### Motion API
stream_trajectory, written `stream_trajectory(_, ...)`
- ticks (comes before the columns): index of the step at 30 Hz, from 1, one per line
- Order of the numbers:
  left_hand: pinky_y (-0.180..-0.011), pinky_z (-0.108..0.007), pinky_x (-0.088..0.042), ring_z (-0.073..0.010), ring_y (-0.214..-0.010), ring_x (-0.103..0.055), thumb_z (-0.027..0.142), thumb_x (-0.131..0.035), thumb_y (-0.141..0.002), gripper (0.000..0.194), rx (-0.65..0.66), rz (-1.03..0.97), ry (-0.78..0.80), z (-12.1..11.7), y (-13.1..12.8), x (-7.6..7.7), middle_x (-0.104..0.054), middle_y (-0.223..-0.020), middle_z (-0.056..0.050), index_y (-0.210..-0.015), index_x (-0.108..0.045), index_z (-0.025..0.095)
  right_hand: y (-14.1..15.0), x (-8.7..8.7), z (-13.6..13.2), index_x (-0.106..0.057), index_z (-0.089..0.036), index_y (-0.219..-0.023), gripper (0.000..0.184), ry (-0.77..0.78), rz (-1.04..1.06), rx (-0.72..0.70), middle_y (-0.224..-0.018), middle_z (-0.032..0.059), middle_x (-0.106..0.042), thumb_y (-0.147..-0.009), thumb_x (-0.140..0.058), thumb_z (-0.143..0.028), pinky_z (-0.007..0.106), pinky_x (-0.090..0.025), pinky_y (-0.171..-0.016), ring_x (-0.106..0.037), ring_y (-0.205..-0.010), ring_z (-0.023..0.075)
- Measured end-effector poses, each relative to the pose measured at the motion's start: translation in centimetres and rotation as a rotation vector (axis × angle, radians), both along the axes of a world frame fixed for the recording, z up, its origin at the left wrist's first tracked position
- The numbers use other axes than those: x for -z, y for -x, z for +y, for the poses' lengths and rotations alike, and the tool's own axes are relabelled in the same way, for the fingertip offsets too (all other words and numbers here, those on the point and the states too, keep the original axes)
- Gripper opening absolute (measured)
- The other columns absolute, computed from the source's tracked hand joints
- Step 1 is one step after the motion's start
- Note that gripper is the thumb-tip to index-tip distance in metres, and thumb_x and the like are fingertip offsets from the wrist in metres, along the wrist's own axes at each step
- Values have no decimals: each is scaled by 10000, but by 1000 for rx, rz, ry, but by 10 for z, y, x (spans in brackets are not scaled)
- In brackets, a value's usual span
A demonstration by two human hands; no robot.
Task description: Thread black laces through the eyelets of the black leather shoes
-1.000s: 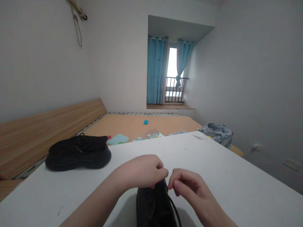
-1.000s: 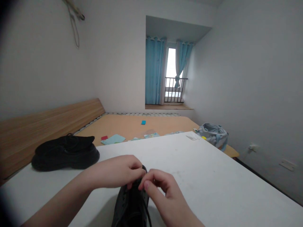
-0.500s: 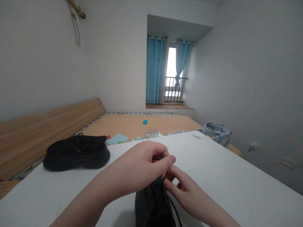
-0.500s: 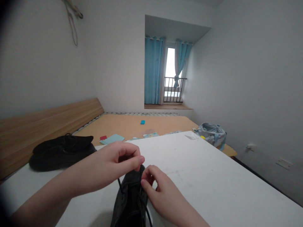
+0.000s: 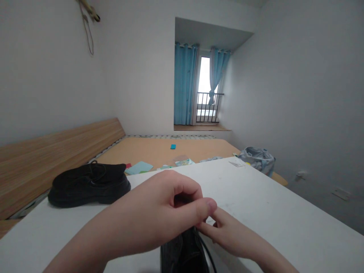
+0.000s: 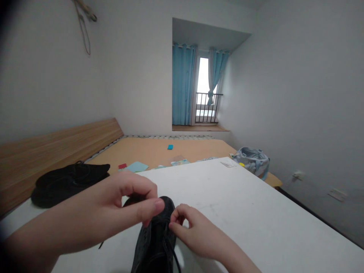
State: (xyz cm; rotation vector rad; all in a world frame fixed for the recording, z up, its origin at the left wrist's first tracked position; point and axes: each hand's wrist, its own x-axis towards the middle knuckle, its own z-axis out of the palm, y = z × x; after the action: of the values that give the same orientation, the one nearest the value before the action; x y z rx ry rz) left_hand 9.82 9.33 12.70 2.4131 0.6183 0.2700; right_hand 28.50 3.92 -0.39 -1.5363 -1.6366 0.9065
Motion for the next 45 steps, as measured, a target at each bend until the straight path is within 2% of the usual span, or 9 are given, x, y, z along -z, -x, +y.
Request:
stream_trajectory(4, -556, -213, -365, -101, -617, -518, 463, -359, -902, 452, 154, 65, 94, 3, 0, 0, -599, -656, 21, -685, -654, 197, 3, 1, 1, -550, -199, -748, 75, -127, 62, -32, -739, 2, -536, -813, -534, -233, 285, -396, -661, -488, -720, 168)
stream_trajectory(7, -558, -232, -351, -126, -651, -534, 404, -368, -890, 393, 31, 150, -132, 14, -6, 14, -625, -686, 4, -715, -652, 196, 10, 1, 2, -503, -198, -726, 100, -233, -6, 22, -783, 6, -513, -825, -491, -201, 286, -380, -702, -462, -758, 165)
stream_trajectory(10, -564, -248, -348, -153, -695, -562, 322, -451, -810, 241, -41, 269, -306, 26, -14, 33, -663, -775, -11, -804, -669, 218, 15, 2, 4, -429, -200, -679, 159, -170, 33, 16, -742, -5, -468, -837, -437, -220, 277, -356, -674, -428, -728, 155)
stream_trajectory(15, -491, -249, -314, -174, -645, -582, 283, -517, -688, 201, 60, 454, -333, 30, -26, 51, -681, -728, -24, -790, -679, 221, 16, 1, 7, -461, -189, -632, 319, -39, 321, -4, -677, -14, -441, -844, -462, -427, 273, -333, -661, -402, -688, 150)
stream_trajectory(20, -498, -263, -332, -189, -629, -593, 256, -496, -662, 205, 18, 440, -386, 25, -30, 51, -680, -694, -47, -739, -682, 216, 16, -4, 6, -561, -165, -671, 454, 79, 542, 19, -667, 0, -502, -801, -505, -596, 277, -332, -706, -449, -708, 161)
stream_trajectory(26, -506, -268, -352, -197, -612, -599, 248, -451, -688, 234, -2, 428, -420, 24, -30, 53, -674, -661, -69, -688, -679, 197, 12, -2, 10, -417, -190, -466, 637, 37, 442, 27, -455, -40, -366, -779, -373, -742, 267, -292, -607, -346, -519, 120)
stream_trajectory(34, -578, -312, -435, -249, -690, -639, 275, -389, -766, 327, -22, 429, -440, 20, -32, 52, -700, -752, -122, -748, -697, 167, 5, 3, 15, -470, -172, -572, 561, 66, 481, 89, -472, -77, -295, -775, -461, -695, 252, -164, -490, -227, -472, 87)
stream_trajectory(40, -654, -338, -467, -262, -768, -654, 265, -338, -814, 383, -24, 460, -440, 20, -33, 53, -707, -833, -145, -815, -704, 150, 4, 5, 17, -495, -165, -540, 549, 60, 342, 73, -452, -58, -343, -774, -488, -662, 253, -192, -481, -281, -453, 90)
stream_trajectory(45, -678, -322, -457, -250, -794, -648, 282, -323, -831, 399, -27, 446, -441, 23, -27, 50, -708, -878, -132, -834, -700, 150, 6, -5, 10, -443, -177, -550, 454, -41, 538, 88, -498, -45, -379, -834, -504, -526, 251, -247, -526, -320, -506, 97)
